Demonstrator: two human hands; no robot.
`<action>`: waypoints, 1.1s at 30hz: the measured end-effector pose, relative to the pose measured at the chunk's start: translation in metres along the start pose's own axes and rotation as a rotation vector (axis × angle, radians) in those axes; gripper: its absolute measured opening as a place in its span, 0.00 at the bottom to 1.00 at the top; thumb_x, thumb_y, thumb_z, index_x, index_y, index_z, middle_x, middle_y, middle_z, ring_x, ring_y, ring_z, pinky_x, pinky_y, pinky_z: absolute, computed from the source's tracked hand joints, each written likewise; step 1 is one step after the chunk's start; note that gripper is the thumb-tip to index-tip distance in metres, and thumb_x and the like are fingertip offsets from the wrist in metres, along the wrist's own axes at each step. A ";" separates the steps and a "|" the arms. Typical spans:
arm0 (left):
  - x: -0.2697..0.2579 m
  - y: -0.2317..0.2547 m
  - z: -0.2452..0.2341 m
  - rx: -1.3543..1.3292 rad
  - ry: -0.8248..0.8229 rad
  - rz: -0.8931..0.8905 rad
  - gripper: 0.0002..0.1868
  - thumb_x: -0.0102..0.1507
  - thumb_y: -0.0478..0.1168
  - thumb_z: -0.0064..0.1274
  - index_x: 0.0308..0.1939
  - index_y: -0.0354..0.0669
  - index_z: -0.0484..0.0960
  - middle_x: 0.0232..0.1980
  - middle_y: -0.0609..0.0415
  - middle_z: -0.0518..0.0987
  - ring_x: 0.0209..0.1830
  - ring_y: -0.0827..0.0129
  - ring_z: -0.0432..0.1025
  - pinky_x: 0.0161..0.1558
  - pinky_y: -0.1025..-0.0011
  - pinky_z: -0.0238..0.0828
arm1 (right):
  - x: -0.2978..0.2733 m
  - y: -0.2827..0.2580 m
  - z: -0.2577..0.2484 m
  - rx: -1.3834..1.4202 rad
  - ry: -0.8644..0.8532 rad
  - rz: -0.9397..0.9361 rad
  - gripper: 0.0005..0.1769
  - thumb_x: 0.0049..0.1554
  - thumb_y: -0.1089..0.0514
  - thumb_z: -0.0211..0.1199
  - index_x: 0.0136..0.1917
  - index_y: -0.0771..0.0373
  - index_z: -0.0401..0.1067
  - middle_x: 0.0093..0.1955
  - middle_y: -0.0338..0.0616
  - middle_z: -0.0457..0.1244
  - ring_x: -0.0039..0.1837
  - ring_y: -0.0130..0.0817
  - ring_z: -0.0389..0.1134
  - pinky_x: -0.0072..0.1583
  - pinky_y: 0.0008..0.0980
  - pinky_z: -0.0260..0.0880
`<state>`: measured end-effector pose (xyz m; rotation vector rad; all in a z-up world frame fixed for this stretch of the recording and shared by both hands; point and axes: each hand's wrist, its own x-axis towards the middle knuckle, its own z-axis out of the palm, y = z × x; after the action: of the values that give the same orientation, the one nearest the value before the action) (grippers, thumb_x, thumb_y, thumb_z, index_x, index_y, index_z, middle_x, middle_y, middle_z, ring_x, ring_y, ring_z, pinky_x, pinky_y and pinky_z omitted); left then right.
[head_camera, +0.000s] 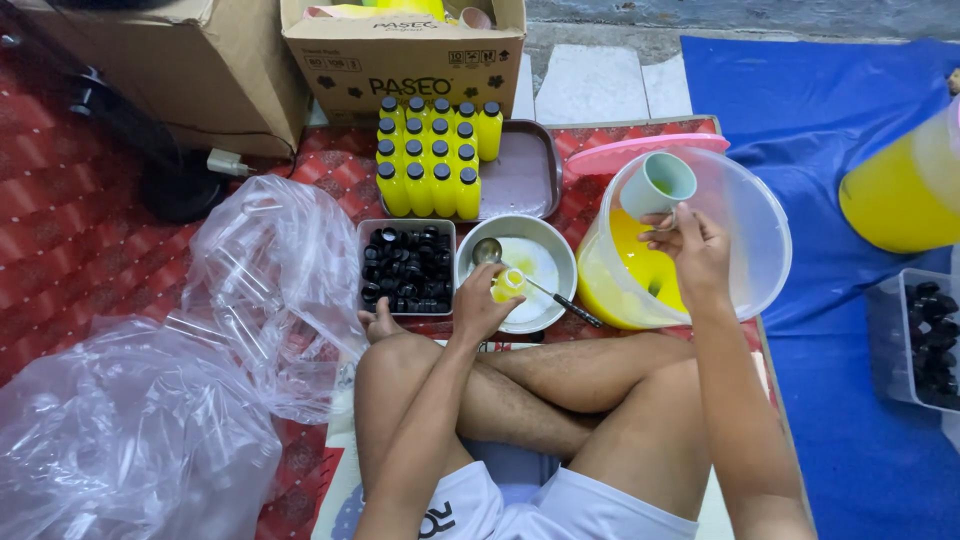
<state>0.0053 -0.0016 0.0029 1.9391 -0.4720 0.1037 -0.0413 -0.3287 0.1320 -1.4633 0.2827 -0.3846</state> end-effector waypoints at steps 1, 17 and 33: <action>0.001 -0.001 0.003 0.002 0.000 0.000 0.33 0.49 0.41 0.81 0.55 0.38 0.84 0.51 0.44 0.83 0.54 0.48 0.83 0.55 0.64 0.85 | -0.008 0.002 0.010 0.002 0.000 0.000 0.20 0.78 0.49 0.53 0.47 0.60 0.70 0.55 0.53 0.74 0.51 0.39 0.80 0.55 0.29 0.81; -0.001 0.010 0.001 0.061 -0.022 -0.055 0.30 0.51 0.40 0.77 0.57 0.42 0.84 0.53 0.47 0.83 0.53 0.50 0.83 0.55 0.60 0.85 | -0.084 0.101 0.093 -0.277 -0.165 0.084 0.08 0.66 0.56 0.71 0.51 0.62 0.86 0.50 0.53 0.76 0.52 0.40 0.79 0.56 0.38 0.82; -0.003 0.009 0.003 0.071 -0.002 -0.073 0.30 0.51 0.44 0.75 0.56 0.45 0.85 0.54 0.51 0.84 0.51 0.55 0.83 0.54 0.64 0.84 | -0.091 0.108 0.101 -0.508 -0.091 -0.155 0.11 0.63 0.53 0.76 0.53 0.63 0.86 0.53 0.59 0.75 0.60 0.54 0.76 0.57 0.43 0.79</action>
<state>-0.0016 -0.0065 0.0089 2.0236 -0.4032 0.0717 -0.0736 -0.1916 0.0297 -2.0039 0.2013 -0.3860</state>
